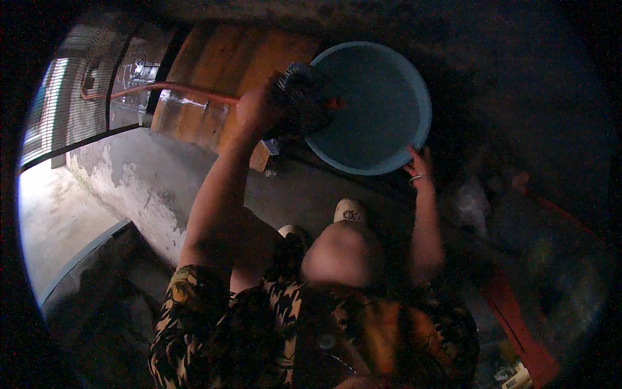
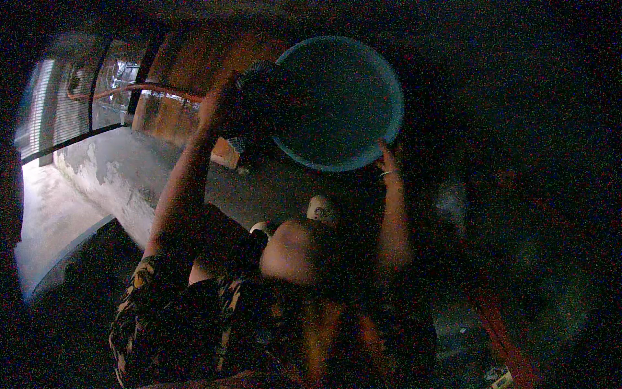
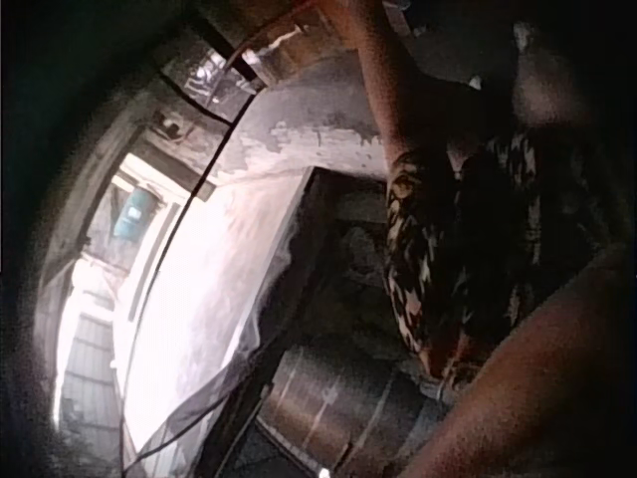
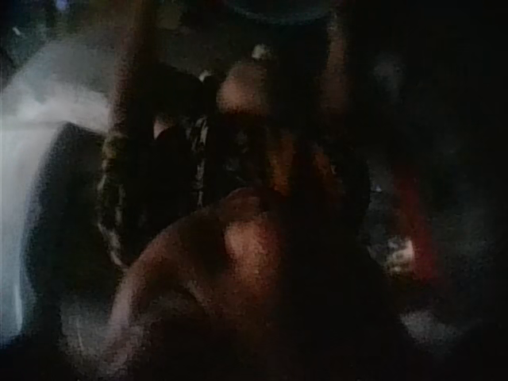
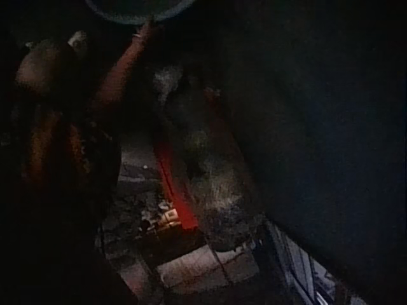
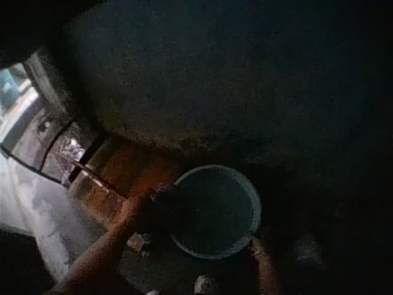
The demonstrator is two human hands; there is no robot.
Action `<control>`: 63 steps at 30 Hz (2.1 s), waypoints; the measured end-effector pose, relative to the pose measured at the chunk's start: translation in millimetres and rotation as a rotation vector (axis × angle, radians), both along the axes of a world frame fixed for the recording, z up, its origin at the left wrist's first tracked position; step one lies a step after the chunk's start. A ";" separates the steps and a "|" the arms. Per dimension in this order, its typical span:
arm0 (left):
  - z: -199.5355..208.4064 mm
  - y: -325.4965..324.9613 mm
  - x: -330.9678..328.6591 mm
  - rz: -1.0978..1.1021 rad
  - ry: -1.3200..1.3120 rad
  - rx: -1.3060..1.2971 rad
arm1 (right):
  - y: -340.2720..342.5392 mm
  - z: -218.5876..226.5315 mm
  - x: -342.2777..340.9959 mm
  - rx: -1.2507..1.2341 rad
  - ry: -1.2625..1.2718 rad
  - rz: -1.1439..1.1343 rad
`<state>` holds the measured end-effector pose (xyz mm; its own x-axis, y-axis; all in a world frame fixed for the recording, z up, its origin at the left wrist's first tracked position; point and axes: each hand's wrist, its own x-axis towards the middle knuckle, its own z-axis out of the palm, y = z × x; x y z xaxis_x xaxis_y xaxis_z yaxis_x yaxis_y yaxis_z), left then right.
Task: The person washes blue and purple items of clothing by hand in a blue plastic bucket of soapy water, wrings them out, and then continues washing a striped item under a running hose in the same bucket.
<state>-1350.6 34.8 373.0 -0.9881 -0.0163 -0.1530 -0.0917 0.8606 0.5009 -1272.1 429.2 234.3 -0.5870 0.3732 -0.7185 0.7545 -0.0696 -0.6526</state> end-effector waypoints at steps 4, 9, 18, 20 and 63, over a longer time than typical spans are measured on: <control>57.6 -0.2 7.6 0.090 -0.071 -0.081 | 27.2 -47.2 -2.6 -0.177 -0.057 -0.002; 79.7 -21.7 19.8 -0.011 -0.211 0.558 | 56.0 -84.7 23.6 -0.209 0.036 -0.232; -36.4 18.5 -7.3 -0.246 -0.800 0.876 | 15.7 -50.8 9.9 -0.232 -0.145 -0.191; -38.7 40.0 -19.3 -0.158 -1.032 0.778 | 17.8 -47.8 15.2 -0.316 -0.038 -0.255; 20.0 18.4 23.1 -0.388 -0.646 0.515 | -30.7 239.9 -2.4 1.444 0.682 0.896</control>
